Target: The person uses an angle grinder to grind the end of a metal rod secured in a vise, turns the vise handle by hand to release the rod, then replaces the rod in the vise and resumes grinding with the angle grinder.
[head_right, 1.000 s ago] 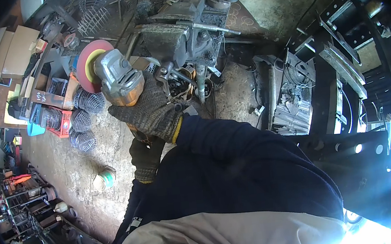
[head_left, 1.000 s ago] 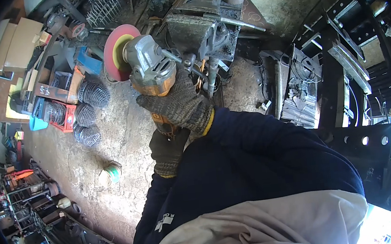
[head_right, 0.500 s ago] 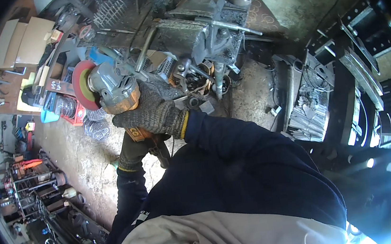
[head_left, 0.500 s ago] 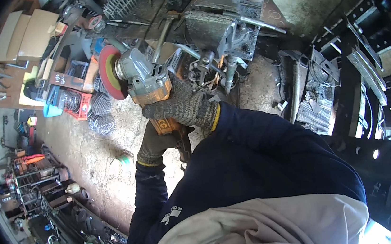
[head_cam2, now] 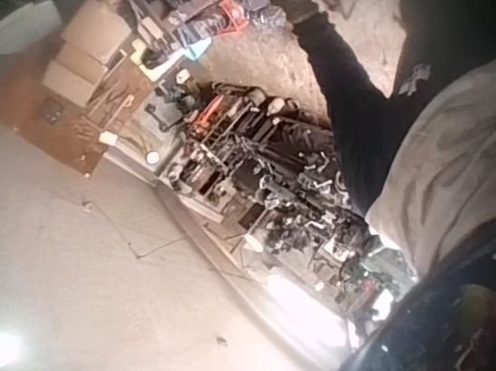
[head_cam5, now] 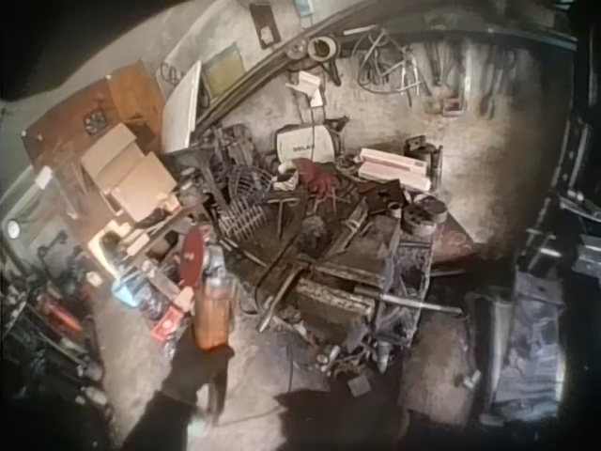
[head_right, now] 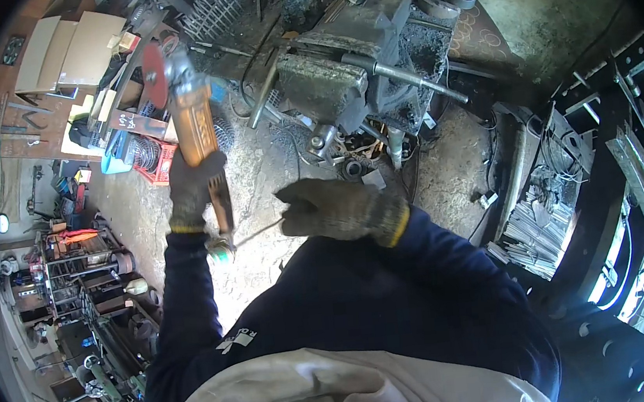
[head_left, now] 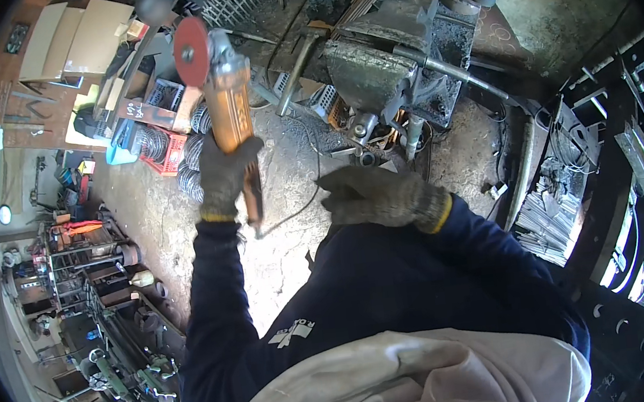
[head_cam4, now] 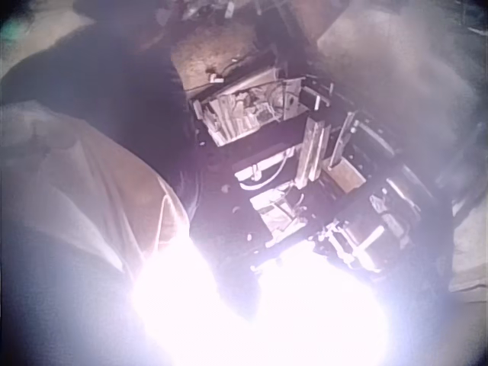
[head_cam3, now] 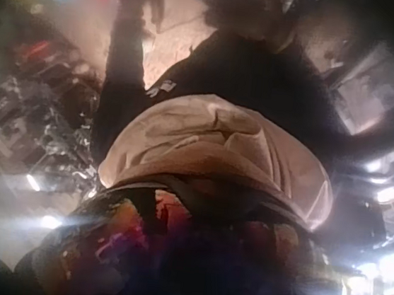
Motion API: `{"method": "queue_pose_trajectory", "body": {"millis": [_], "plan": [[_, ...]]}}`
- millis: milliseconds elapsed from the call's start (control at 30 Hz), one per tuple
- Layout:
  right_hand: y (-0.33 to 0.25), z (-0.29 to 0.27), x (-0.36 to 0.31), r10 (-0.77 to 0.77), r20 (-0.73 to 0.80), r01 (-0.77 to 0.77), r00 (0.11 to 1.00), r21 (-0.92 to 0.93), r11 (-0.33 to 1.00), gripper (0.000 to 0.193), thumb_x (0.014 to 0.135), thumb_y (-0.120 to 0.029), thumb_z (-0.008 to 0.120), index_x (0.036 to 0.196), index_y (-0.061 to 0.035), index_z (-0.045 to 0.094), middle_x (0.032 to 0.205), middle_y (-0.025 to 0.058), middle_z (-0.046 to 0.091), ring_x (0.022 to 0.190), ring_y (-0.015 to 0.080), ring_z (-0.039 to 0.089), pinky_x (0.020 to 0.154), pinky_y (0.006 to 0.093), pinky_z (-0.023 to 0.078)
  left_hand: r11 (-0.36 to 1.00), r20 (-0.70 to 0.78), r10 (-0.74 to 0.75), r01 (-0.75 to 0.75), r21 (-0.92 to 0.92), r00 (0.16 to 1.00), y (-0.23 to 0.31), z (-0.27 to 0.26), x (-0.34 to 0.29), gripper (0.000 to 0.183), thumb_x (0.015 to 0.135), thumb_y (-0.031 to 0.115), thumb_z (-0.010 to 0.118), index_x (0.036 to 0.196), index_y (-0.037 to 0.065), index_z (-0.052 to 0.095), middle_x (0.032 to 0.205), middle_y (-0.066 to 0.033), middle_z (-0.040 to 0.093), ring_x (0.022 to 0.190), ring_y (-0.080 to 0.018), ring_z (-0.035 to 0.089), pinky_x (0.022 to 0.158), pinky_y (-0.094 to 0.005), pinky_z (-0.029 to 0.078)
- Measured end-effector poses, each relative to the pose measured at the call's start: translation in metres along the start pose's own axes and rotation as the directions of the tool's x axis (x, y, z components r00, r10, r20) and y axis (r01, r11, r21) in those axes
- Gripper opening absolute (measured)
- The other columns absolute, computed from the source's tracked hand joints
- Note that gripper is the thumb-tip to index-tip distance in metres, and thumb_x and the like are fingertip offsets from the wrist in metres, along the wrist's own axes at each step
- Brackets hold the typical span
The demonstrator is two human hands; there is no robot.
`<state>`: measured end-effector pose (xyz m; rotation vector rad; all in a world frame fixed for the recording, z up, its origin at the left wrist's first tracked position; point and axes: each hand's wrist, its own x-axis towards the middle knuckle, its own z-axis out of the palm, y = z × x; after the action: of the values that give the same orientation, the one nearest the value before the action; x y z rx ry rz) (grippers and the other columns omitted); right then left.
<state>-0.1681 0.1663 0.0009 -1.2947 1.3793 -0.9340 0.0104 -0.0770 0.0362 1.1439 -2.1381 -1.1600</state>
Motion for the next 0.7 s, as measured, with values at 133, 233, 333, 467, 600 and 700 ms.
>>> {"method": "queue_pose_trajectory", "body": {"millis": [133,233,333,467,600,700], "plan": [[0.056,-0.003,-0.024,0.065,-0.076,-0.058,0.995,0.096,0.994,0.069,0.096,-0.044,0.070,0.143,0.0027,0.050,0.124,0.0177,0.067,0.115,0.0256,0.064,0.101,0.0370,0.051,0.950,-0.012,0.076,-0.069,0.303,0.997,0.007,0.006,0.096,0.066,0.070,0.038,0.085,0.116,-0.003,0.062,0.096,-0.0151,0.072,0.084,-0.0255,0.071,0.077,-0.0385,0.055],[0.094,0.006,-0.030,0.179,-0.261,-0.100,0.949,0.286,0.953,0.061,0.098,-0.037,0.069,0.141,0.0026,0.052,0.123,0.0162,0.067,0.114,0.0233,0.064,0.101,0.0361,0.051,0.860,-0.038,0.030,-0.006,0.511,0.999,0.004,0.019,0.163,0.077,0.065,0.044,0.087,0.120,-0.003,0.063,0.100,-0.0198,0.073,0.090,-0.0319,0.072,0.082,-0.0421,0.055],[0.123,0.023,-0.032,0.317,-0.417,-0.149,0.852,0.387,0.910,0.051,0.098,-0.035,0.069,0.135,-0.0004,0.059,0.124,0.0151,0.067,0.115,0.0253,0.064,0.102,0.0377,0.050,0.859,0.038,0.103,-0.108,0.500,0.994,-0.016,0.028,0.219,0.081,0.060,0.047,0.088,0.120,-0.003,0.065,0.105,-0.0223,0.073,0.095,-0.0346,0.072,0.085,-0.0431,0.055],[0.153,0.043,-0.033,0.091,-0.567,-0.164,0.819,-0.078,0.983,0.044,0.098,-0.032,0.069,0.130,-0.0025,0.064,0.122,0.0118,0.069,0.115,0.0242,0.064,0.102,0.0366,0.049,0.872,0.189,-0.084,-0.020,0.489,0.978,-0.011,0.052,0.265,0.079,0.060,0.048,0.088,0.117,-0.003,0.068,0.108,-0.0232,0.073,0.100,-0.0340,0.072,0.089,-0.0430,0.055],[0.148,0.054,-0.017,0.375,-0.574,-0.270,0.728,0.263,0.926,0.042,0.096,-0.030,0.070,0.129,-0.0057,0.065,0.124,0.0109,0.067,0.115,0.0263,0.064,0.103,0.0358,0.049,0.785,0.182,-0.162,0.014,0.620,0.970,-0.024,0.066,0.291,0.079,0.060,0.048,0.086,0.118,-0.002,0.070,0.111,-0.0219,0.073,0.102,-0.0327,0.073,0.091,-0.0422,0.056],[0.154,0.055,-0.007,0.514,-0.518,-0.232,0.684,0.514,0.826,0.043,0.092,-0.029,0.072,0.130,-0.0086,0.065,0.131,0.0127,0.063,0.118,0.0301,0.062,0.104,0.0369,0.050,0.752,0.206,-0.155,-0.020,0.659,0.966,-0.030,0.067,0.301,0.081,0.060,0.050,0.084,0.121,0.000,0.069,0.113,-0.0221,0.073,0.103,-0.0335,0.073,0.093,-0.0420,0.056]]}}
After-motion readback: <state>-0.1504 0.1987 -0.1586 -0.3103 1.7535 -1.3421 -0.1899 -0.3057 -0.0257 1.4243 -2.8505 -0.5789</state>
